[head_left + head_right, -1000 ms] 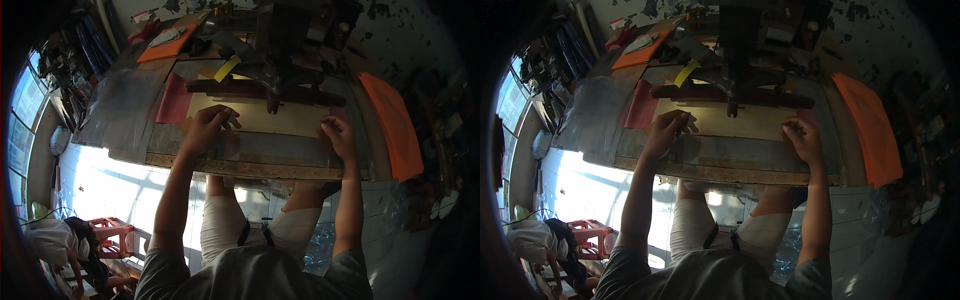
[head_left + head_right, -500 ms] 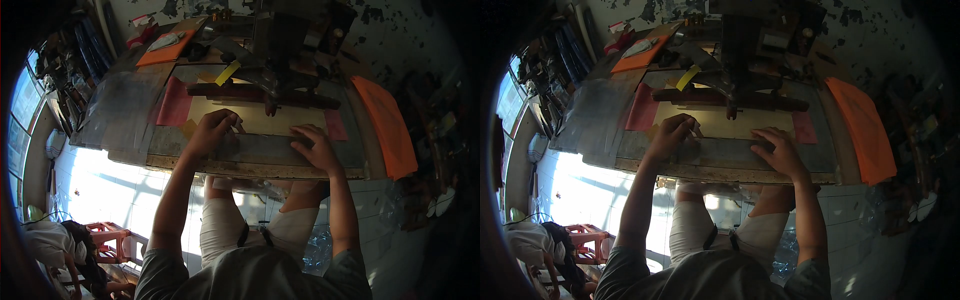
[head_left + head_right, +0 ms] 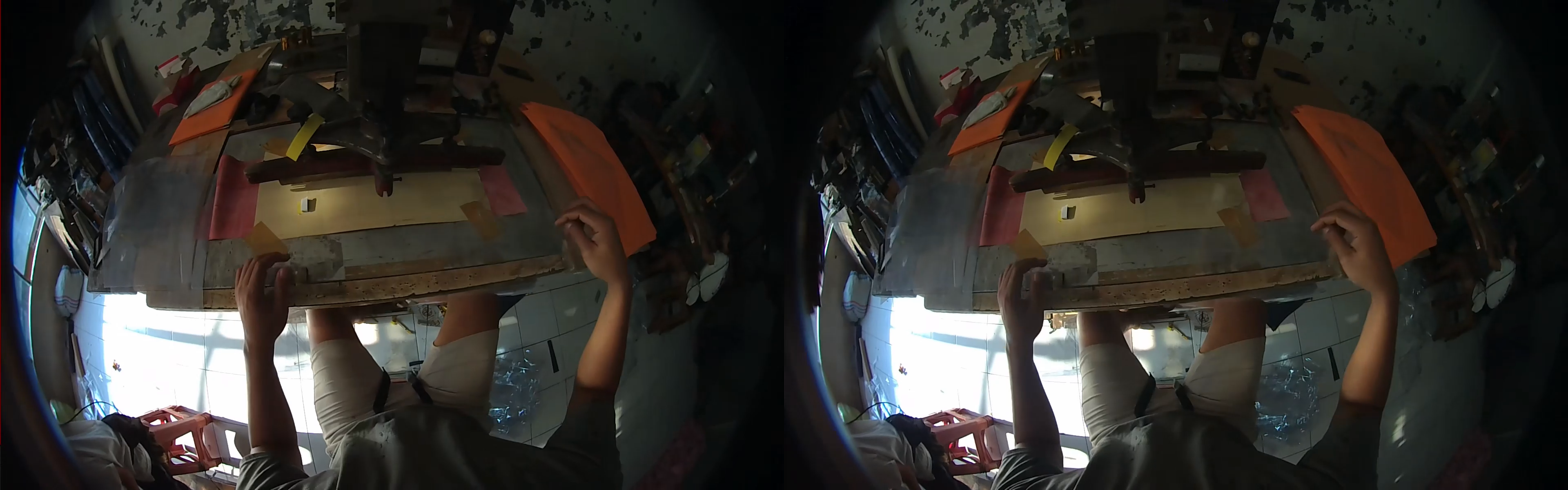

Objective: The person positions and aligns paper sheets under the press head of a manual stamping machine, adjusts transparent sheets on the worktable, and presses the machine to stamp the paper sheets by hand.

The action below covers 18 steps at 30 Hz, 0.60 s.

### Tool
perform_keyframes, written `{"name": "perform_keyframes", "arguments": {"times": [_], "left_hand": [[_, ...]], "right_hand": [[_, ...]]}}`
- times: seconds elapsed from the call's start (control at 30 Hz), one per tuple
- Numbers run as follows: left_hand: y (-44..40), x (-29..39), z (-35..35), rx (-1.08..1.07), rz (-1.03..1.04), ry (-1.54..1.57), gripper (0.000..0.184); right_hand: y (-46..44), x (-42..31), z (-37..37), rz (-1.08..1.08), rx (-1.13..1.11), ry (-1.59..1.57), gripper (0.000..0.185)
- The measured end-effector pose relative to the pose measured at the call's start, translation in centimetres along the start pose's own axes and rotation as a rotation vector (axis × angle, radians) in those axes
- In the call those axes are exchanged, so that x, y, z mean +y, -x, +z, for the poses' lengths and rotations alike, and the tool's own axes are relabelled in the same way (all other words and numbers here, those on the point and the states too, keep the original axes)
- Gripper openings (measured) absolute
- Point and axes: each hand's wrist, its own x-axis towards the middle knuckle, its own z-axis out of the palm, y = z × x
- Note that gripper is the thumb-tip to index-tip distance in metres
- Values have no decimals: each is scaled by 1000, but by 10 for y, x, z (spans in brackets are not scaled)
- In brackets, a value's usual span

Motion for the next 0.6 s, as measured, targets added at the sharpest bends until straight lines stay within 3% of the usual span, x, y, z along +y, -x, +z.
{"name": "perform_keyframes", "arguments": {"times": [0.13,0.33,0.43,0.53,0.6], "left_hand": [[44,-15,20,169,50,-198,27],[49,-29,49,354,85,-354,37],[50,-29,50,365,93,-375,43],[51,-30,48,345,87,-390,45],[52,-30,49,336,83,-395,45]], "right_hand": [[-20,56,-57,143,41,137,13],[-110,204,-147,162,80,484,20],[-124,244,-127,-19,457,1213,36],[-130,278,-89,312,340,908,44],[-141,302,-55,551,56,802,57]]}}
